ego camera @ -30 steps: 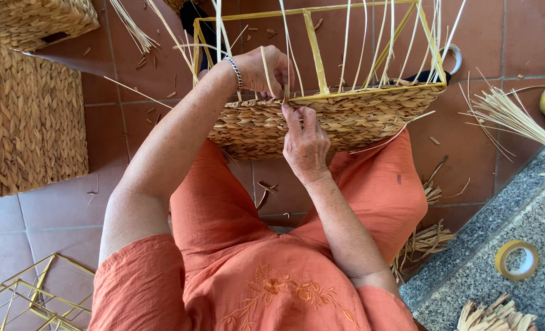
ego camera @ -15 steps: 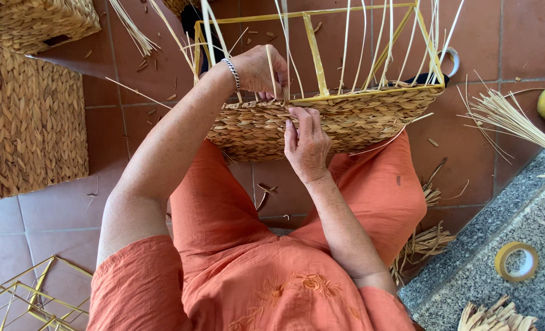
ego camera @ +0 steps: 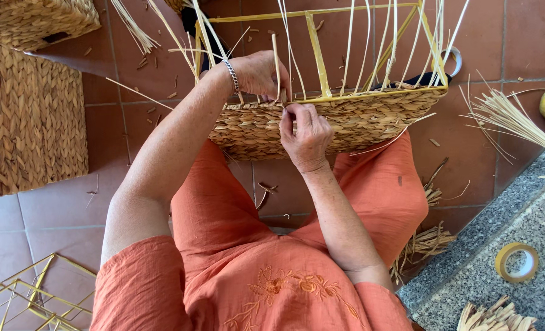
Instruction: The person sits on the floor weaving a water hyacinth basket on a bamboo frame. They tuck and weave strands around the frame, fold the woven side over the rim, secure it with a strip, and use scissors to trim excess material while continuing to weave the edge.
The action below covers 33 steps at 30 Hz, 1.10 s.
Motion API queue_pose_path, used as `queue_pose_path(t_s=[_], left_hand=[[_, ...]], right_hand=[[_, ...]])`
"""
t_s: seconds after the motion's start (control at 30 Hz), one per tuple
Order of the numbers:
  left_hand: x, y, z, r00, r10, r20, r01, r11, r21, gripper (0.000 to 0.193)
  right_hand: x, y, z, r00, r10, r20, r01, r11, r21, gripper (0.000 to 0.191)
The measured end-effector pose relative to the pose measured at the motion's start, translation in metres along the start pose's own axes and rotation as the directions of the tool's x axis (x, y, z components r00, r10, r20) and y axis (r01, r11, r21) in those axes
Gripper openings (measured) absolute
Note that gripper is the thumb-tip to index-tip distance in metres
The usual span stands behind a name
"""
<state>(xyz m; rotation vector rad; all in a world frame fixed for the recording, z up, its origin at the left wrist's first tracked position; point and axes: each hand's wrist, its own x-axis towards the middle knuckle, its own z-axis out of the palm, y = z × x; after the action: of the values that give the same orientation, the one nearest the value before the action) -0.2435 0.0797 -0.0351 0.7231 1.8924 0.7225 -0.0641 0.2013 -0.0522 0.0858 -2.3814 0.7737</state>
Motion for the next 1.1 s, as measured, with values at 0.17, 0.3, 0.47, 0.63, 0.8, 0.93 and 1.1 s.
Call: queue_pose_path(t_s=[0.17, 0.3, 0.47, 0.63, 0.8, 0.93, 1.1], left_hand=[[-0.009, -0.004, 0.001, 0.998, 0.032, -0.061, -0.042, 0.985, -0.167, 0.021], [-0.013, -0.005, 0.002, 0.993, 0.095, -0.066, -0.103, 0.987, -0.126, 0.020], [-0.018, 0.001, 0.007, 0.982, 0.151, -0.116, -0.160, 0.985, -0.067, 0.015], [-0.016, 0.011, 0.012, 0.961, 0.146, -0.233, -0.165, 0.984, -0.065, 0.013], [-0.012, 0.011, 0.022, 0.938, 0.224, -0.264, -0.262, 0.958, -0.117, 0.013], [-0.016, 0.005, 0.021, 0.926, 0.252, -0.281, -0.275, 0.960, -0.044, 0.013], [-0.020, 0.003, 0.025, 0.915, 0.276, -0.294, -0.327, 0.935, -0.139, 0.011]], right_hand=[[-0.006, 0.008, 0.000, 0.998, 0.044, 0.044, -0.046, 0.997, 0.056, 0.015], [-0.026, 0.019, -0.017, 0.990, 0.078, 0.119, -0.078, 0.997, -0.002, 0.013], [-0.037, 0.032, -0.029, 0.963, 0.196, 0.184, -0.214, 0.974, 0.078, 0.013], [-0.034, 0.030, -0.033, 0.724, 0.483, 0.493, -0.690, 0.486, 0.536, 0.015], [-0.032, 0.029, -0.021, 0.758, 0.486, 0.434, -0.649, 0.623, 0.436, 0.018], [-0.031, 0.037, -0.017, 0.953, 0.219, 0.209, -0.236, 0.970, 0.061, 0.023], [-0.031, 0.035, -0.023, 0.965, 0.176, 0.196, -0.192, 0.979, 0.067, 0.022]])
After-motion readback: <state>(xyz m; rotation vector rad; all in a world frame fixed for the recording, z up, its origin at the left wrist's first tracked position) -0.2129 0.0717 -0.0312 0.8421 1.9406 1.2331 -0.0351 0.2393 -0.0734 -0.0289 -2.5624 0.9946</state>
